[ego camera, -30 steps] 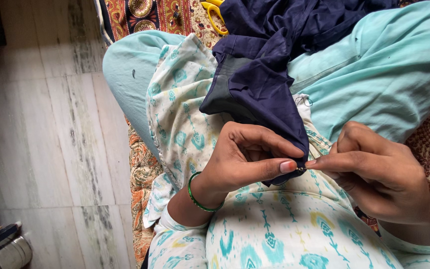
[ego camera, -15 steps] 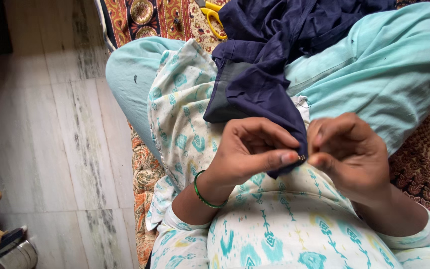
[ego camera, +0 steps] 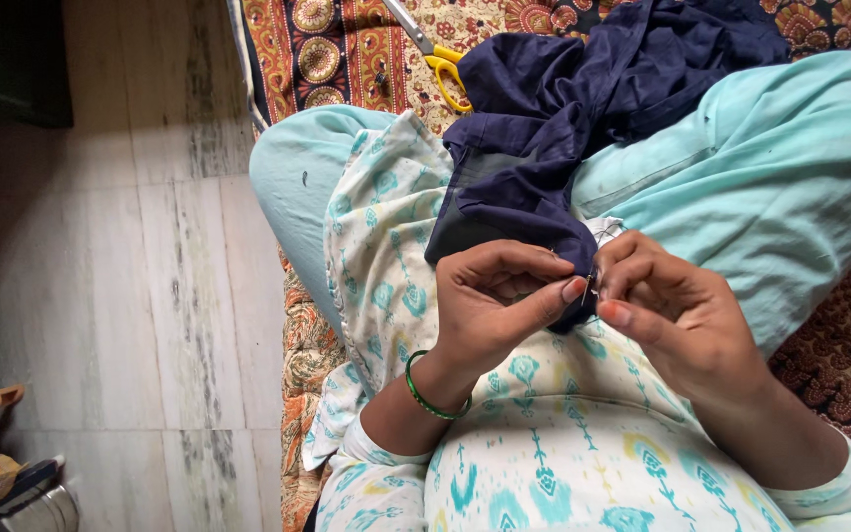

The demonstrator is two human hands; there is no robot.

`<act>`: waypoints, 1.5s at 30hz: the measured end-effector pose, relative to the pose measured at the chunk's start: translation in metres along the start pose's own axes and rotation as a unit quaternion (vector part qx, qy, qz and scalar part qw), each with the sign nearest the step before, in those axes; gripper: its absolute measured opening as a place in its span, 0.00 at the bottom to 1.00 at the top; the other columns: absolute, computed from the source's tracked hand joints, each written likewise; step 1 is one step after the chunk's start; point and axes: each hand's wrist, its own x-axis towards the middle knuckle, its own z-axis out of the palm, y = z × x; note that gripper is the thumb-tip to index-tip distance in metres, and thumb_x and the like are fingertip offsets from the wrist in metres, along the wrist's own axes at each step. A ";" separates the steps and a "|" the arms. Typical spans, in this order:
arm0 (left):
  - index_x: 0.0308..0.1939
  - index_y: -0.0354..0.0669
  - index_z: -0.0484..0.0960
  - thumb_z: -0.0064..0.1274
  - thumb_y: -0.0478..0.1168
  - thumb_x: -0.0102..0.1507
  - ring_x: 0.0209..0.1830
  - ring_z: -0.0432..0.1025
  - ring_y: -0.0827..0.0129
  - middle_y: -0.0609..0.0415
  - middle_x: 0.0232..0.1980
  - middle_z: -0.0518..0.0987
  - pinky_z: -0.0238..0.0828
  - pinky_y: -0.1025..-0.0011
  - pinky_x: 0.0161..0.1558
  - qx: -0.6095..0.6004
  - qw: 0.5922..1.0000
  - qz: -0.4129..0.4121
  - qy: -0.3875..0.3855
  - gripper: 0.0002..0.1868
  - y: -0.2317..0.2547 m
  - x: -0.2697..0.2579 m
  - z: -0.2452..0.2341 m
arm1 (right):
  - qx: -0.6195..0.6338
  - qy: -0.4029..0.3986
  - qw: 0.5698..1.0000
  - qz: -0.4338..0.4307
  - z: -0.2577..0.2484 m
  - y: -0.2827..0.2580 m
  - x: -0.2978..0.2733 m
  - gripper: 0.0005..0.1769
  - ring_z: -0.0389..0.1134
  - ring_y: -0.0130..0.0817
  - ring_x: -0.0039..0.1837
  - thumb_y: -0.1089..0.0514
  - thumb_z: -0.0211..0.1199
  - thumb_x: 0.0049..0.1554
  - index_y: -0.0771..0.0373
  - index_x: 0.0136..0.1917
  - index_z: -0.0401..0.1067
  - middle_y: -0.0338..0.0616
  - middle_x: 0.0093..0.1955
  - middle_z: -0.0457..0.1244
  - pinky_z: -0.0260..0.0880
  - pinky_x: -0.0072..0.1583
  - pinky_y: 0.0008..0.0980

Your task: The person sews a button onto a dark blue garment using a needle and thread. They repeatedly pass the needle through the button and fabric, pull the thread, and finally cut the thread with scissors.

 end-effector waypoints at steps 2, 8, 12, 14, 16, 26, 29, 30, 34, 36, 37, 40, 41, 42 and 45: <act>0.47 0.25 0.83 0.64 0.23 0.66 0.41 0.79 0.72 0.45 0.45 0.84 0.78 0.79 0.45 -0.046 0.999 -0.018 -0.001 0.07 -0.002 0.002 -0.002 | 0.106 -0.019 0.993 0.056 -0.007 0.002 0.001 0.05 0.61 0.25 0.49 0.65 0.63 0.59 0.68 0.48 0.70 0.43 0.51 0.61 0.64 0.51 0.24; 0.47 0.30 0.83 0.65 0.25 0.62 0.46 0.81 0.72 0.49 0.47 0.84 0.80 0.76 0.52 0.039 0.998 0.041 0.038 0.11 0.008 0.005 0.006 | 0.267 -0.062 0.943 0.189 -0.024 0.006 0.003 0.08 0.50 0.19 0.29 0.62 0.60 0.65 0.71 0.52 0.67 0.34 0.31 0.56 0.51 0.34 0.23; 0.44 0.35 0.83 0.69 0.25 0.61 0.38 0.79 0.74 0.51 0.41 0.83 0.77 0.80 0.41 0.259 0.939 0.227 0.022 0.12 0.023 0.006 0.012 | 0.254 -0.045 0.946 0.197 -0.022 0.000 0.005 0.10 0.52 0.16 0.29 0.62 0.60 0.66 0.73 0.53 0.68 0.31 0.29 0.57 0.52 0.33 0.21; 0.42 0.38 0.83 0.71 0.26 0.58 0.35 0.79 0.72 0.53 0.39 0.83 0.76 0.79 0.38 0.376 0.870 0.319 0.020 0.13 0.030 0.009 0.012 | 0.120 -0.009 0.984 0.132 -0.013 -0.005 0.001 0.09 0.59 0.17 0.34 0.62 0.61 0.64 0.72 0.53 0.70 0.32 0.35 0.62 0.58 0.38 0.21; 0.42 0.38 0.83 0.71 0.26 0.58 0.35 0.79 0.69 0.52 0.37 0.82 0.75 0.77 0.36 0.414 0.838 0.354 0.036 0.13 0.033 0.010 0.015 | -0.153 0.037 0.987 0.024 0.001 -0.010 -0.005 0.10 0.68 0.19 0.45 0.61 0.62 0.59 0.69 0.53 0.73 0.37 0.44 0.69 0.67 0.46 0.22; 0.42 0.38 0.82 0.69 0.25 0.58 0.32 0.78 0.72 0.51 0.36 0.83 0.74 0.79 0.36 0.271 0.928 0.254 0.015 0.13 0.031 0.010 0.012 | -0.624 0.134 0.717 -0.281 0.018 -0.033 0.010 0.06 0.65 0.31 0.31 0.66 0.71 0.58 0.67 0.49 0.76 0.47 0.35 0.67 0.63 0.35 0.31; 0.41 0.37 0.81 0.70 0.25 0.58 0.37 0.78 0.70 0.52 0.37 0.81 0.75 0.78 0.36 0.418 0.831 0.364 0.040 0.13 0.031 0.010 0.011 | -0.574 0.070 0.770 -0.269 0.019 -0.035 0.007 0.07 0.66 0.26 0.32 0.63 0.69 0.56 0.64 0.49 0.76 0.43 0.36 0.68 0.63 0.34 0.26; 0.41 0.37 0.81 0.70 0.25 0.58 0.35 0.78 0.72 0.53 0.37 0.81 0.75 0.79 0.36 0.405 0.842 0.352 0.056 0.13 0.030 0.009 0.011 | -0.551 0.019 0.789 -0.272 0.020 -0.035 0.006 0.08 0.66 0.25 0.31 0.63 0.68 0.54 0.64 0.48 0.75 0.43 0.36 0.67 0.64 0.34 0.27; 0.41 0.34 0.82 0.70 0.26 0.58 0.36 0.77 0.77 0.52 0.40 0.82 0.75 0.80 0.38 0.255 0.938 0.218 0.088 0.12 0.024 0.005 0.006 | -0.566 -0.010 0.782 -0.261 0.017 -0.030 0.016 0.07 0.68 0.25 0.32 0.63 0.71 0.53 0.65 0.46 0.77 0.42 0.35 0.68 0.64 0.34 0.25; 0.41 0.32 0.83 0.69 0.26 0.58 0.39 0.78 0.76 0.50 0.42 0.83 0.77 0.79 0.41 0.134 0.982 0.112 0.068 0.11 0.019 0.003 0.001 | -0.561 0.051 0.791 -0.239 0.009 -0.028 0.018 0.05 0.66 0.23 0.30 0.65 0.70 0.55 0.66 0.46 0.78 0.41 0.34 0.68 0.62 0.33 0.24; 0.42 0.32 0.83 0.69 0.26 0.59 0.40 0.79 0.76 0.50 0.42 0.83 0.79 0.78 0.44 0.078 0.994 0.065 0.048 0.11 0.016 0.003 -0.002 | -0.557 0.083 0.794 -0.227 0.005 -0.027 0.018 0.04 0.64 0.23 0.29 0.66 0.70 0.57 0.67 0.47 0.78 0.40 0.33 0.67 0.61 0.32 0.23; 0.42 0.31 0.83 0.68 0.25 0.59 0.40 0.80 0.73 0.48 0.42 0.84 0.80 0.77 0.44 -0.036 0.999 -0.018 0.006 0.11 0.013 0.003 -0.008 | -0.500 0.113 0.823 -0.246 -0.007 -0.025 0.020 0.04 0.65 0.19 0.32 0.67 0.69 0.63 0.68 0.51 0.77 0.37 0.33 0.66 0.61 0.34 0.20; 0.42 0.31 0.83 0.68 0.25 0.59 0.39 0.80 0.73 0.48 0.41 0.83 0.80 0.77 0.43 -0.066 0.997 -0.038 -0.005 0.11 0.013 0.002 -0.009 | -0.483 0.126 0.830 -0.248 -0.011 -0.023 0.021 0.03 0.64 0.19 0.33 0.67 0.68 0.64 0.69 0.52 0.77 0.37 0.34 0.66 0.60 0.35 0.20; 0.41 0.31 0.83 0.68 0.25 0.59 0.40 0.80 0.72 0.48 0.41 0.84 0.81 0.76 0.44 -0.072 0.997 -0.034 -0.016 0.11 0.013 0.002 -0.010 | -0.471 0.145 0.835 -0.244 -0.018 -0.021 0.029 0.03 0.63 0.21 0.34 0.68 0.68 0.63 0.70 0.51 0.76 0.39 0.36 0.66 0.59 0.34 0.20; 0.41 0.33 0.83 0.69 0.25 0.58 0.40 0.80 0.72 0.48 0.41 0.84 0.81 0.75 0.46 -0.087 0.995 -0.029 -0.044 0.11 0.016 0.002 -0.015 | -0.401 0.171 0.876 -0.205 -0.046 -0.013 0.060 0.04 0.62 0.19 0.39 0.66 0.66 0.69 0.71 0.53 0.74 0.37 0.41 0.66 0.60 0.43 0.21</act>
